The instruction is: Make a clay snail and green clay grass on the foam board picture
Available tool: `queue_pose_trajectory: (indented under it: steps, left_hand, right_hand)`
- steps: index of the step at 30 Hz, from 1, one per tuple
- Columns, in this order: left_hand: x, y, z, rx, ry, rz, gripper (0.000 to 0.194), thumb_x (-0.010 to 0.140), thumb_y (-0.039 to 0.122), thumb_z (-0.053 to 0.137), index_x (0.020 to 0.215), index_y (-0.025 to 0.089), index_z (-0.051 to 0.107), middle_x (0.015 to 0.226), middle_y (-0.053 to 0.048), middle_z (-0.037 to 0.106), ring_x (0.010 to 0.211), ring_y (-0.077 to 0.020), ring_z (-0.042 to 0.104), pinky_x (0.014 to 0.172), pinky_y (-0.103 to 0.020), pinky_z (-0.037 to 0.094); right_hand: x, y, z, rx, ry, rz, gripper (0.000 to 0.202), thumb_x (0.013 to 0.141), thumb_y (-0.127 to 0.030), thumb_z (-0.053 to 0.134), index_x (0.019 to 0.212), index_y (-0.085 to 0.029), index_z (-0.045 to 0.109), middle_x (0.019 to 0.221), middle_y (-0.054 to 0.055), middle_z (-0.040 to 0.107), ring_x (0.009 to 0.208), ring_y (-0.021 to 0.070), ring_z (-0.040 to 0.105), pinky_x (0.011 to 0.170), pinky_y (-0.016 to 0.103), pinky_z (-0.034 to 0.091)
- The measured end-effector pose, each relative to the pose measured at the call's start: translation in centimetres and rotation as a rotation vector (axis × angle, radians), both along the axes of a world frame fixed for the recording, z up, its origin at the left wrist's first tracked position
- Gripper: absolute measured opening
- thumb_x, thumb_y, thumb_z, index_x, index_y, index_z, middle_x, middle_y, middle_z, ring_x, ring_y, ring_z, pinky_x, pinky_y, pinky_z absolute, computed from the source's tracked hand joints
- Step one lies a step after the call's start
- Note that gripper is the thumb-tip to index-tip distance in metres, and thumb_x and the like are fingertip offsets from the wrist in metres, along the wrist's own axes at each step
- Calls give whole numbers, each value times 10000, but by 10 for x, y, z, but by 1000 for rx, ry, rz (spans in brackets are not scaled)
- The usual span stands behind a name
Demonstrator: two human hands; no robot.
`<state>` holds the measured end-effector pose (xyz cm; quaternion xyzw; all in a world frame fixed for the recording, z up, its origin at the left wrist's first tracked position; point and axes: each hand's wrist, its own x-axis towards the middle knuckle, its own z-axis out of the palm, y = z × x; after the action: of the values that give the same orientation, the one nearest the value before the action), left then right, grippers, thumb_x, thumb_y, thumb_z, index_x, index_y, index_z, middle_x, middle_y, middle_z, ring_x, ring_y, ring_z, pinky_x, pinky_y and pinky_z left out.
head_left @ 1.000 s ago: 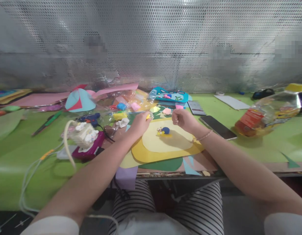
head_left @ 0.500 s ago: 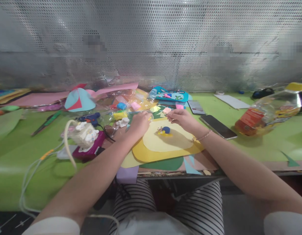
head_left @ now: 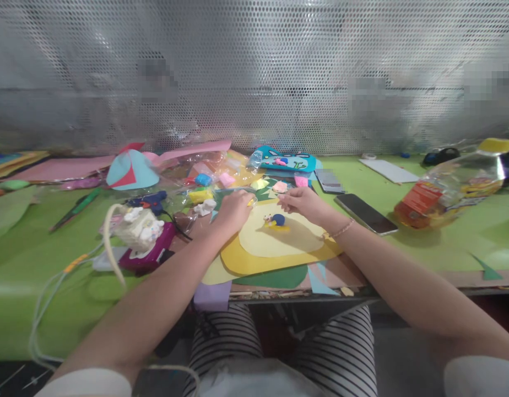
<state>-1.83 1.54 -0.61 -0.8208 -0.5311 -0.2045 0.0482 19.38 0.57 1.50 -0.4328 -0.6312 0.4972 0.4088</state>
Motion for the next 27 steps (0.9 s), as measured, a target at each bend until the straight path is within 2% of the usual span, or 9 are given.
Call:
queue_pose_trajectory:
  steps: [5,9,13,16,20,23,25,27]
  left_hand:
    - [0,0,0,-7,13,8,272,810,166,568,1072,195,637,1119,-94,645,1064,-258,580,922,-363,438]
    - [0,0,0,-10,1,2,286,812,171,567,1089,196,632,1134,-100,639,1072,-261,578,924,-375,437]
    - [0,0,-1,-9,2,5,287,815,177,566,1094,201,630,1135,-94,640,1065,-259,582,918,-370,440]
    - [0,0,-1,2,5,-2,283,814,172,565,1089,198,632,1132,-91,643,1064,-258,583,914,-365,444]
    - [0,-1,1,-7,20,-3,274,814,165,562,1079,186,632,1132,-93,643,1077,-260,577,918,-366,442]
    - [0,-2,3,-14,41,7,268,818,169,558,1075,185,630,1131,-91,642,1090,-257,571,918,-362,440]
    - [0,-2,3,-17,50,8,270,820,170,557,1080,188,628,1137,-87,641,1094,-253,569,917,-356,440]
    - [0,-2,3,-19,52,8,275,820,171,558,1087,190,626,1146,-82,640,1095,-250,569,916,-352,442]
  right_hand:
    - [0,-1,0,-40,47,48,311,706,-455,741,707,-145,719,663,44,656,581,89,572,565,220,503]
    - [-2,-1,-1,-53,98,73,237,622,-358,815,719,-161,724,645,13,643,604,89,577,586,219,505]
    - [-2,0,-2,-50,105,51,235,535,-308,858,644,-167,704,593,-9,624,535,76,525,512,220,468]
    - [-2,1,-3,-55,95,39,218,534,-286,859,625,-162,705,562,-19,611,499,59,495,482,205,448]
    - [-1,1,-5,-114,174,72,164,637,-231,810,775,-173,742,693,15,685,668,102,628,692,244,554]
    - [-1,1,-6,-148,230,97,154,685,-188,775,836,-179,742,842,46,722,808,133,672,836,279,555]
    - [0,1,-5,-148,224,99,145,682,-164,771,823,-179,743,866,48,727,839,137,675,842,267,552]
    - [0,1,-4,-146,184,89,126,652,-137,780,766,-174,740,813,39,725,799,126,674,777,230,559]
